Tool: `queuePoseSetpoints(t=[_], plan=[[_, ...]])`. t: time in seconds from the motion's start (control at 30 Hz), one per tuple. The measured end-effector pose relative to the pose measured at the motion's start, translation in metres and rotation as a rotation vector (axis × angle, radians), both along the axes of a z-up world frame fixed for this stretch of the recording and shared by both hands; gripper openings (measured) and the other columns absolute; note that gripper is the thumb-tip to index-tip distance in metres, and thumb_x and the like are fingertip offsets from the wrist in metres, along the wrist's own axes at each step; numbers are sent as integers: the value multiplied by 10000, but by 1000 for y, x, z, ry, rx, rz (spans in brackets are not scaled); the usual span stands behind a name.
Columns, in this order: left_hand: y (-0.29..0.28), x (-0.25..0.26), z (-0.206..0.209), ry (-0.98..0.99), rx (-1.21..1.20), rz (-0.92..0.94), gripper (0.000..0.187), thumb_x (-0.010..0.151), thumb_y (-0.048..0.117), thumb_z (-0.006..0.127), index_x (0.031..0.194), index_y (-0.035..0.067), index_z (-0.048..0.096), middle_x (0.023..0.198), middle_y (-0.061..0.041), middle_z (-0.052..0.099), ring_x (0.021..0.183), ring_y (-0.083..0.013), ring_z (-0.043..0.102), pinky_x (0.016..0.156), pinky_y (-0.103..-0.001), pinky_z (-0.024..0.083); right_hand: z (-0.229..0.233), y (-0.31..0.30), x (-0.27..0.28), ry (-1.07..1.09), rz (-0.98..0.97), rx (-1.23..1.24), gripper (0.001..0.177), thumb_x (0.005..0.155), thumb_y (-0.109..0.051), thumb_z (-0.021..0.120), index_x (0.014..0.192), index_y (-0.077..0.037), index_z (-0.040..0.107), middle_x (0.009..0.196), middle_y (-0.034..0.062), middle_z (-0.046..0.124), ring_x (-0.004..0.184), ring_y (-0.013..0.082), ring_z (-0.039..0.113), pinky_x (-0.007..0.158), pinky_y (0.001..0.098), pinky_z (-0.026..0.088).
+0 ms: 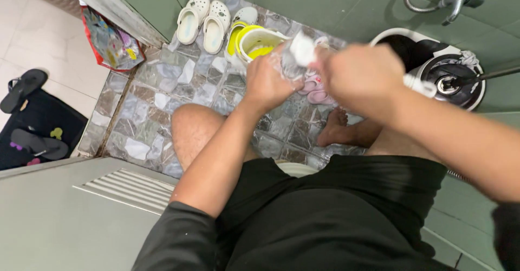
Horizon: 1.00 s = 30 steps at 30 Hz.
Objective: The person scrubs the exterior and sole of a white shoe using a brush and soapy water.
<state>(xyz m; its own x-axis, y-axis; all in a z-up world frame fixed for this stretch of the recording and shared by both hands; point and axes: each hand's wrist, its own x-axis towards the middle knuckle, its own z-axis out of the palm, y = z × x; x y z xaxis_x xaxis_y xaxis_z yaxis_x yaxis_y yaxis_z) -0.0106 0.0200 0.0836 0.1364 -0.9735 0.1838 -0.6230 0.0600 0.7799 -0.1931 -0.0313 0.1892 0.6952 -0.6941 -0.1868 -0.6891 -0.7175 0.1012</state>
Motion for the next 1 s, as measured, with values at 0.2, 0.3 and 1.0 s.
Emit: queuePoseSetpoints(t=[0.2,0.3,1.0], plan=[[6,-2,2,140,-315,-151,676,706,292,877,1284,43,630,1113,-185,743,990,-351,735,875,-427,588,6,-16,3,32,-232,49,394,1055,-445,479,1154,-166,738,728,186,706,650,403,707,545,535,546],[9,3,-6,293,-128,-126,662,682,255,864,1258,53,608,1096,-138,750,1005,-301,749,914,-398,579,-3,13,-12,-275,58,13,435,1013,-413,525,1288,-133,715,718,162,701,632,380,695,542,519,529],[-6,18,-20,674,-57,-143,445,698,-3,741,1104,63,574,994,-8,621,929,-75,584,806,-251,522,-48,-13,-32,-349,-135,-122,405,1022,-416,517,1165,-117,751,671,181,672,553,417,651,488,551,507]])
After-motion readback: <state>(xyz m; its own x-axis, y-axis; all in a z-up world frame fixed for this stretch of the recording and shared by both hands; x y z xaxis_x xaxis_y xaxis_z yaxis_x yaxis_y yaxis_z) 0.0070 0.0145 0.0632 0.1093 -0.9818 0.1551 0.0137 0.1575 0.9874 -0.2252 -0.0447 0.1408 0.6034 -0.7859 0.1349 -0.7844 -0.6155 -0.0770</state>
